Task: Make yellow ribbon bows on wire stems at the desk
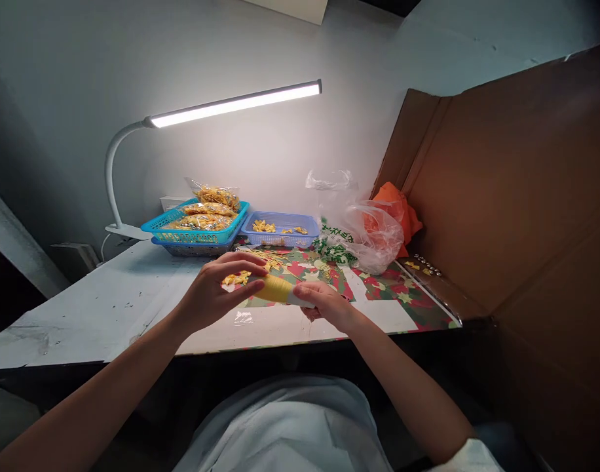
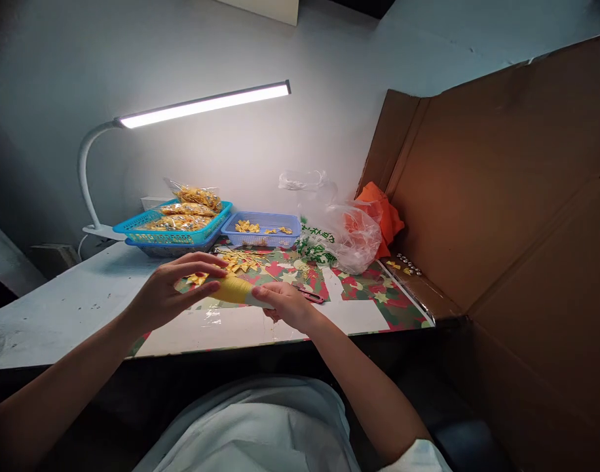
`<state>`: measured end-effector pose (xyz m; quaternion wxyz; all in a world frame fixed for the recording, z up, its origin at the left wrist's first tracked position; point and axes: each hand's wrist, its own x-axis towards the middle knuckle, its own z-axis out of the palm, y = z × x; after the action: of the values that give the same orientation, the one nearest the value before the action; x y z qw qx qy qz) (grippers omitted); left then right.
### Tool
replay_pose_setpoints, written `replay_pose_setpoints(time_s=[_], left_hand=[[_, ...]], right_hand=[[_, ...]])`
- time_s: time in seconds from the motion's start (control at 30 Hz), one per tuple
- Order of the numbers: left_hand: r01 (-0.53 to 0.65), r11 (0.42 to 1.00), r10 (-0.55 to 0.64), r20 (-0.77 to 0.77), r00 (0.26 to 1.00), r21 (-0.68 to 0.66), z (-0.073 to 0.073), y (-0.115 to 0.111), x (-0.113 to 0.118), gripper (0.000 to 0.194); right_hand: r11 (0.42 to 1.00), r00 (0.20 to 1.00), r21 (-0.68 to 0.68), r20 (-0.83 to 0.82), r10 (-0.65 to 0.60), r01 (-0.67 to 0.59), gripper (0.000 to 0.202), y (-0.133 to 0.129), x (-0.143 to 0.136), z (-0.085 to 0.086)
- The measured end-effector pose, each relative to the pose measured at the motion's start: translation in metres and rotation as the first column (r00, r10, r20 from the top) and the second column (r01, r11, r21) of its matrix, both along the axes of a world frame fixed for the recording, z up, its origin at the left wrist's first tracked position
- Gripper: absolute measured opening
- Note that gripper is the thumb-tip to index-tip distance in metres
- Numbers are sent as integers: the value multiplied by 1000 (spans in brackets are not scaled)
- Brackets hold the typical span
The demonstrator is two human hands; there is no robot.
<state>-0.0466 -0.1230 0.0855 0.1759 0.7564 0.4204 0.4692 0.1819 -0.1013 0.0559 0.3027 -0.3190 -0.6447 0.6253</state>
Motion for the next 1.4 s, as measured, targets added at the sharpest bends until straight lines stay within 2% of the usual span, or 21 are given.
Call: replay_pose_setpoints(time_s=[0.07, 0.13, 0.2, 0.27, 0.37, 0.43, 0.5, 0.6, 0.7, 0.8, 0.87, 0.93, 1.0, 1.1, 1.17, 1.3, 1.4], left_hand=[[-34, 997, 39, -66, 997, 74, 2, 1, -1, 21], [-64, 989, 72, -58, 996, 132, 0, 1, -2, 22], [-43, 988, 48, -33, 998, 146, -4, -1, -3, 22], [58, 994, -57, -23, 998, 88, -9, -5, -5, 25], [242, 967, -243, -8, 970, -83, -13, -9, -8, 33], [277, 946, -286, -27, 958, -170, -10, -8, -10, 36], [234, 952, -254, -81, 964, -199, -4, -4, -14, 35], [110, 977, -130, -103, 986, -184, 10, 3, -23, 31], [95, 973, -97, 3, 995, -211, 22, 5, -33, 30], [114, 975, -83, 158, 984, -193, 25, 2, -43, 32], [104, 980, -66, 221, 973, -168, 22, 3, -50, 35], [91, 985, -50, 266, 963, -145, 17, 7, -59, 37], [95, 988, -52, 324, 945, -118, 11, 15, -68, 40], [78, 990, -22, 417, 909, -118, 7, 27, -82, 41], [51, 993, 10, 495, 869, -110, 8, 31, -92, 42], [-44, 993, 99, 596, 797, -105, 11, 35, -114, 46], [-135, 981, 193, 638, 746, -139, 9, 37, -132, 50]], right_hand=[[1000, 1000, 5, 0, -19, 19, 48, 0, 0, -1], [998, 999, -25, -14, -50, 50, 48, 1, 1, -2], [994, 994, -79, -72, -77, 71, 48, 3, 3, -3], [990, 984, -137, -171, -51, 27, 47, 5, 7, -3], [969, 954, -176, -276, 121, -174, 47, 6, 16, -4], [942, 934, -169, -268, 238, -289, 47, 6, 23, -4], [935, 937, -162, -208, 282, -317, 46, 5, 30, -3], [968, 976, -127, -44, 212, -216, 45, 5, 41, 1], [999, 994, 0, 99, 46, -47, 43, 8, 51, 6], [989, 989, 88, 79, -125, 118, 43, 14, 62, 10], [977, 979, 62, -19, -205, 206, 41, 18, 70, 13], [974, 965, 1, -133, -226, 228, 39, 21, 78, 14], [984, 960, -47, -216, -181, 175, 38, 23, 86, 16], [992, 960, -69, -254, -120, 106, 41, 24, 99, 18], [987, 962, -53, -223, -157, 149, 41, 24, 108, 20], [948, 946, 24, -77, -315, 318, 38, 23, 128, 26], [922, 927, 115, 25, -374, 369, 36, 21, 141, 32]])
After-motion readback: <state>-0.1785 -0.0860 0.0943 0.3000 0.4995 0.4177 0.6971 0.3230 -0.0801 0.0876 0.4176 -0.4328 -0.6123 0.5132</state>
